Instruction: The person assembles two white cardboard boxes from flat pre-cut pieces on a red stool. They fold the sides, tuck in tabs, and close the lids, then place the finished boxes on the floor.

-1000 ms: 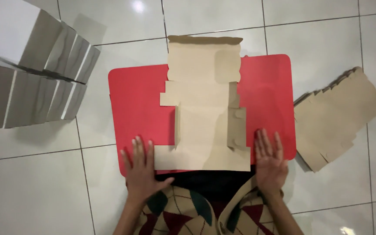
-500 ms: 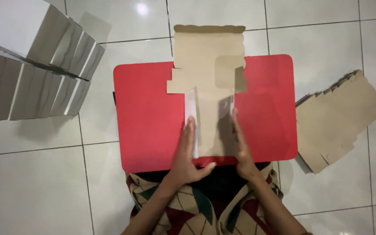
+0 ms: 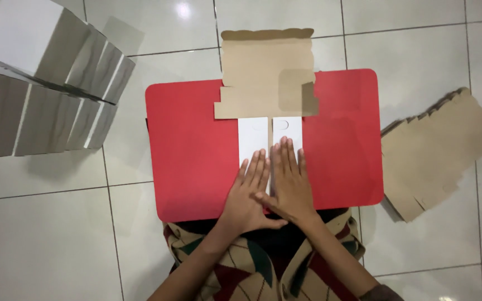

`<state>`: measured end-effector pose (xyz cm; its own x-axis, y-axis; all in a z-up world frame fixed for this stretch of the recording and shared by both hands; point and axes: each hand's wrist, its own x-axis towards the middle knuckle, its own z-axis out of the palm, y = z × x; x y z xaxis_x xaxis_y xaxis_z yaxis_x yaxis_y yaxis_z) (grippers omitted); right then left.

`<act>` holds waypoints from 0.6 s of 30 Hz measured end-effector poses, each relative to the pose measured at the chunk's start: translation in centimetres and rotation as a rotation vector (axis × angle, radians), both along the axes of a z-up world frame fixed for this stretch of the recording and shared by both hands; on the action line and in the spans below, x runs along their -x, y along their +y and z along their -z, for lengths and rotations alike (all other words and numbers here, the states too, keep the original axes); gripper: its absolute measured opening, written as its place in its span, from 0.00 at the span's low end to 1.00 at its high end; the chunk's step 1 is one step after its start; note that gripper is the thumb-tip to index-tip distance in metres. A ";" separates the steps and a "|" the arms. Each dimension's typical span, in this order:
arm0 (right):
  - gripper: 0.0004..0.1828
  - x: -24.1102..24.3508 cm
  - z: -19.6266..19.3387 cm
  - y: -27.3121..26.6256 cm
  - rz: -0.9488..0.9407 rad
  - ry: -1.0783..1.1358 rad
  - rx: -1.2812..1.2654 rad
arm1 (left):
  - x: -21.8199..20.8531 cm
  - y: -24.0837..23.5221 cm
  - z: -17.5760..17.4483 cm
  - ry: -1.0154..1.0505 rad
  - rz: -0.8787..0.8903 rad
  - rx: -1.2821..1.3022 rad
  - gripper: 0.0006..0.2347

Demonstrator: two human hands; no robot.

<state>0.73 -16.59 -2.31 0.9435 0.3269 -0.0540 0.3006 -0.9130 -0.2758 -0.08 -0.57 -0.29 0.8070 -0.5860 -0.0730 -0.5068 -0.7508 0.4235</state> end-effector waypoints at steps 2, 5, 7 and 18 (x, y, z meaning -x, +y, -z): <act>0.70 -0.3 0.5 -0.8 0.055 -0.024 -0.483 | -0.2 0.2 0.4 0.043 -0.053 0.150 0.63; 0.67 1.3 3.3 -4.3 0.327 0.140 -1.355 | 0.6 0.7 1.4 -0.148 -0.289 0.571 0.54; 0.58 1.3 0.2 -3.6 0.386 0.096 -1.419 | 1.0 1.5 1.9 -0.133 -0.384 0.785 0.45; 0.36 -0.4 -2.9 -4.7 0.595 0.064 -1.013 | 3.6 -4.0 2.8 -0.262 -0.082 0.469 0.23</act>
<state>1.13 -21.34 0.59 0.9670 -0.2434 -0.0755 -0.1400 -0.2597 -0.9555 -3.64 -4.52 -3.06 0.8076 -0.4416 0.3909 -0.5881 -0.5531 0.5901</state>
